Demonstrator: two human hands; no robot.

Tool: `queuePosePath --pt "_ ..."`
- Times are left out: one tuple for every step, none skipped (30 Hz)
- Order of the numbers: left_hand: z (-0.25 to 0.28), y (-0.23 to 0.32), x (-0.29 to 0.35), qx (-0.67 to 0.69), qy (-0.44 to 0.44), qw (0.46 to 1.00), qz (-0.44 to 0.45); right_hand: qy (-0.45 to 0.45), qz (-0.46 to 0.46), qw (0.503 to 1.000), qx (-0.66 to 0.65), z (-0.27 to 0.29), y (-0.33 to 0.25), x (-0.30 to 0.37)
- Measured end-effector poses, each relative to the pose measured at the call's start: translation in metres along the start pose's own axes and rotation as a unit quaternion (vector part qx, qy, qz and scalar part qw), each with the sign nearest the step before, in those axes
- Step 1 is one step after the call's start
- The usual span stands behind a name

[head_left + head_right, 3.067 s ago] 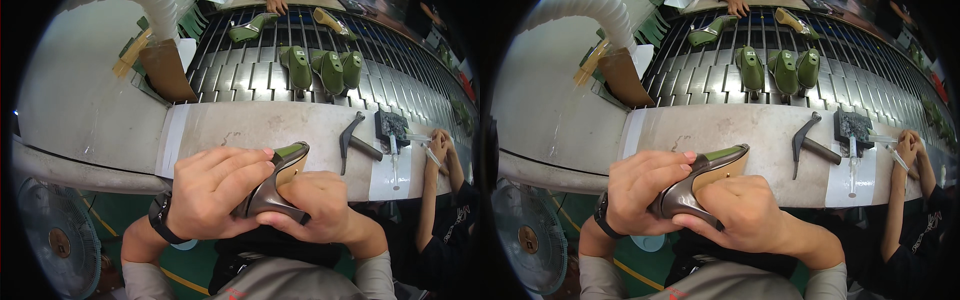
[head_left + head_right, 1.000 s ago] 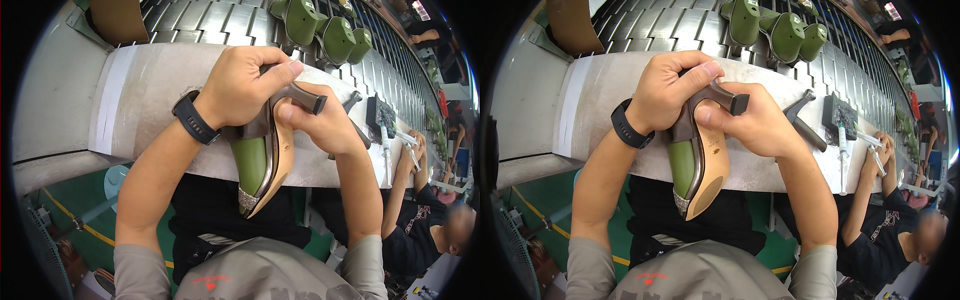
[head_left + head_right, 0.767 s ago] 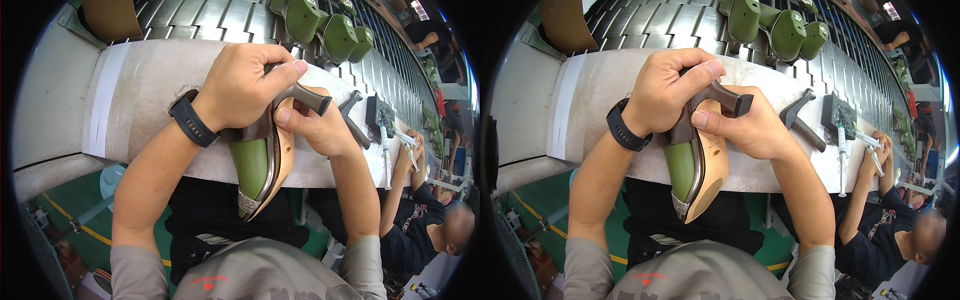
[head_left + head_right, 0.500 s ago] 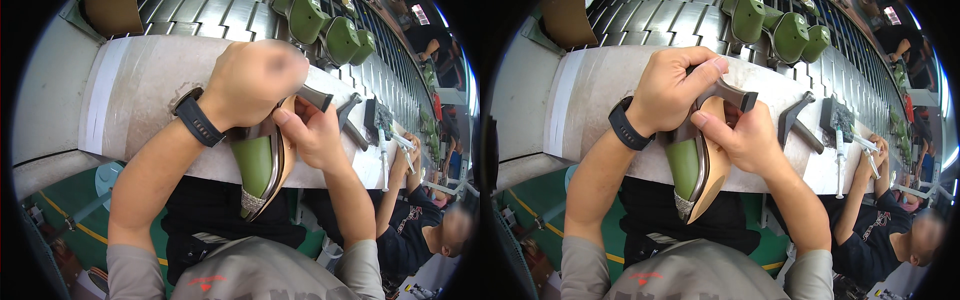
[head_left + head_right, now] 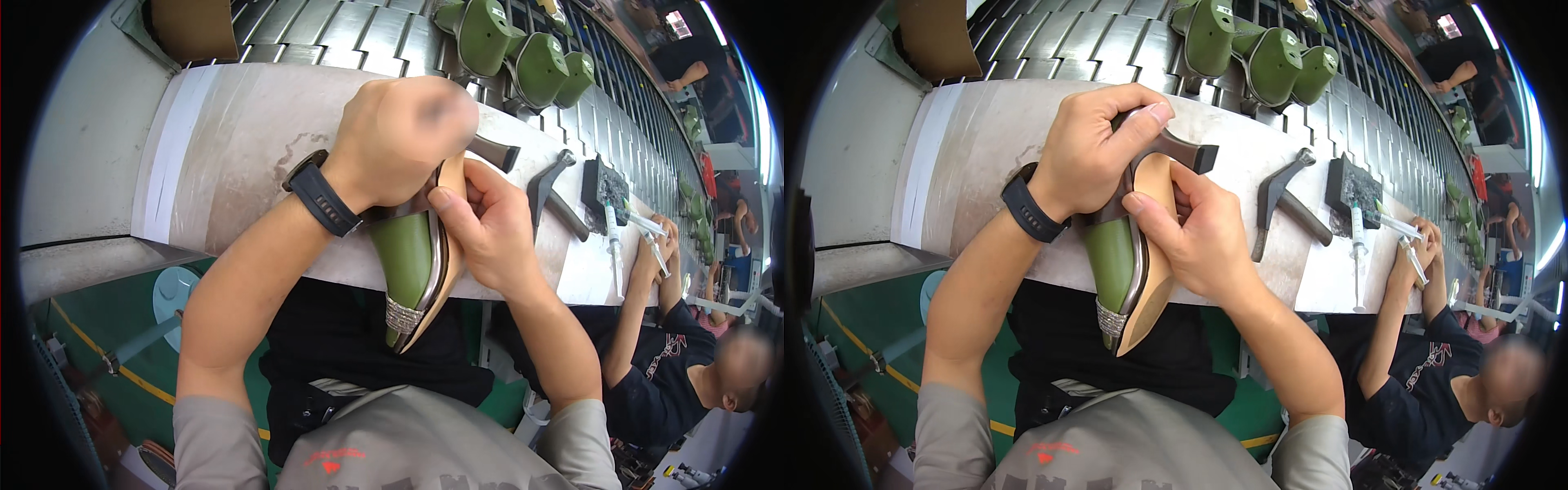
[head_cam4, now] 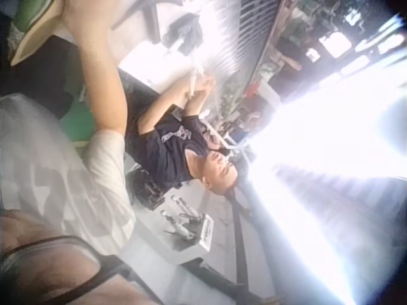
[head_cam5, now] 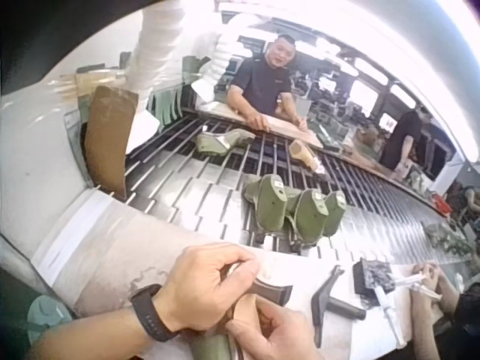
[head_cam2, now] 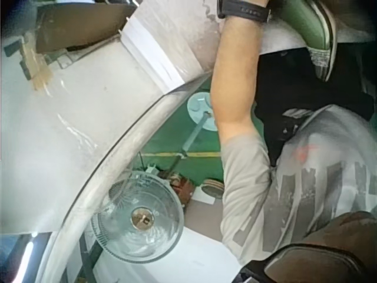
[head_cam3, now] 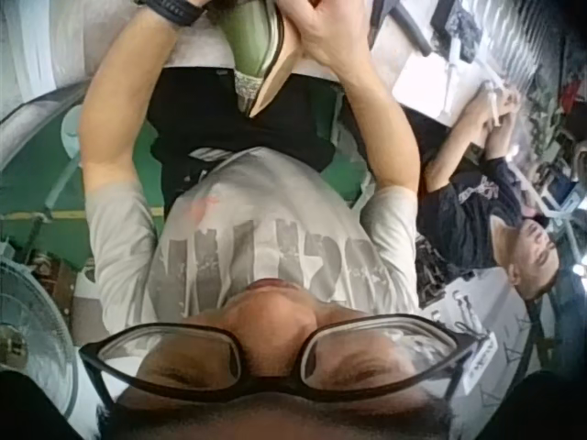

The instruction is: The person attaches the sole and heel onto a lasted shoe upper by hand, hammers along the edges using a hammer, and places the assembled shoe onto a conveyor belt.

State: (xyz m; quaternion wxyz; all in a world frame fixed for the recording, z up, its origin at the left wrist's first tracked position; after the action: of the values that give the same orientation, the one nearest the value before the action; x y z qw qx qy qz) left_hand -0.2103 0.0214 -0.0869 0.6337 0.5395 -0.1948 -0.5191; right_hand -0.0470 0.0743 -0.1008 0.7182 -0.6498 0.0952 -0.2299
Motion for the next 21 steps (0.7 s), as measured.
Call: queuePosePath --pt "0.000 -0.001 0.000 0.001 -0.001 1.000 -0.002 0.026 0.014 0.999 0.014 -0.002 0.001 0.002" --pt "0.002 -0.003 0.001 0.007 -0.002 1.000 0.000 0.027 0.014 0.999 0.014 -0.001 0.002 0.003" --pt "0.002 -0.004 0.001 0.014 -0.003 1.000 0.001 0.007 -0.011 0.999 -0.049 0.000 0.006 0.002" --pt "0.001 -0.005 0.002 0.015 -0.004 1.000 0.000 -0.014 -0.035 0.993 -0.112 0.001 0.010 0.001" --pt "0.001 -0.004 0.002 0.022 -0.001 1.000 -0.016 -0.057 -0.082 0.981 -0.165 0.004 0.018 0.000" --pt "0.002 -0.003 0.002 0.029 0.003 0.999 -0.032 -0.057 -0.081 0.982 -0.163 0.008 0.018 0.005" --pt "0.003 -0.004 0.002 0.030 0.004 0.999 -0.033 -0.072 -0.066 0.980 -0.171 0.007 0.016 0.014" --pt "0.002 -0.003 0.004 0.030 0.007 0.999 -0.043 -0.092 -0.052 0.978 -0.181 0.007 0.014 0.021" --pt "0.002 -0.003 0.005 0.030 0.010 0.998 -0.052 -0.111 -0.069 0.977 -0.166 0.009 0.015 0.026" --pt "0.003 -0.004 0.006 0.029 0.014 0.998 -0.048 -0.115 -0.072 0.977 -0.166 0.006 0.015 0.027" --pt "0.003 -0.004 0.006 0.029 0.011 0.999 -0.044 -0.107 -0.076 0.978 -0.161 0.004 0.013 0.029" --pt "0.003 -0.004 0.005 0.028 0.008 0.999 -0.040 -0.099 -0.079 0.980 -0.155 0.003 0.011 0.029" --pt "0.003 -0.005 0.005 0.030 0.008 0.999 -0.039 -0.099 -0.081 0.980 -0.154 0.002 0.008 0.027" --pt "0.002 -0.005 0.004 0.030 0.010 0.999 -0.033 -0.092 -0.093 0.982 -0.137 0.003 0.007 0.024" --pt "0.002 -0.005 0.003 0.030 0.012 0.999 -0.028 -0.085 -0.105 0.983 -0.120 0.004 0.006 0.020" --pt "0.005 -0.004 0.003 0.031 0.011 0.999 -0.029 -0.083 -0.105 0.984 -0.120 0.001 0.006 0.016" --pt "0.007 -0.002 0.004 0.010 -0.029 0.999 -0.019 -0.064 -0.086 0.987 -0.119 0.000 0.003 0.009" --pt "0.009 -0.002 0.005 -0.012 -0.068 0.998 -0.010 -0.045 -0.066 0.990 -0.119 0.002 -0.001 0.002" --pt "0.012 -0.004 0.005 -0.014 -0.069 0.997 -0.014 -0.047 -0.086 0.992 -0.084 0.008 -0.001 -0.007" --pt "0.018 -0.006 0.007 0.009 -0.069 0.996 -0.052 -0.051 -0.081 0.992 -0.087 0.006 -0.002 -0.013" --pt "0.021 -0.006 0.009 0.036 -0.071 0.992 -0.093 -0.029 -0.054 0.995 -0.075 0.008 -0.005 -0.018"
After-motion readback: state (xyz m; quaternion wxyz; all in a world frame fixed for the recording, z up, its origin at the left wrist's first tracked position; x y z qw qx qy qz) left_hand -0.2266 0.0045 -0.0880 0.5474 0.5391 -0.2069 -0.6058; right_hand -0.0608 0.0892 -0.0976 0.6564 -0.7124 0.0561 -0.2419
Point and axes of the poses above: each hand's wrist, its own x-axis away from the middle knuckle, its own z-axis out of the back of the hand, y = z × x, the point moved 5 cm from there along -x, towards the middle knuckle, and after that the axes turned 4 degrees about -y, right-handed, at the moved point
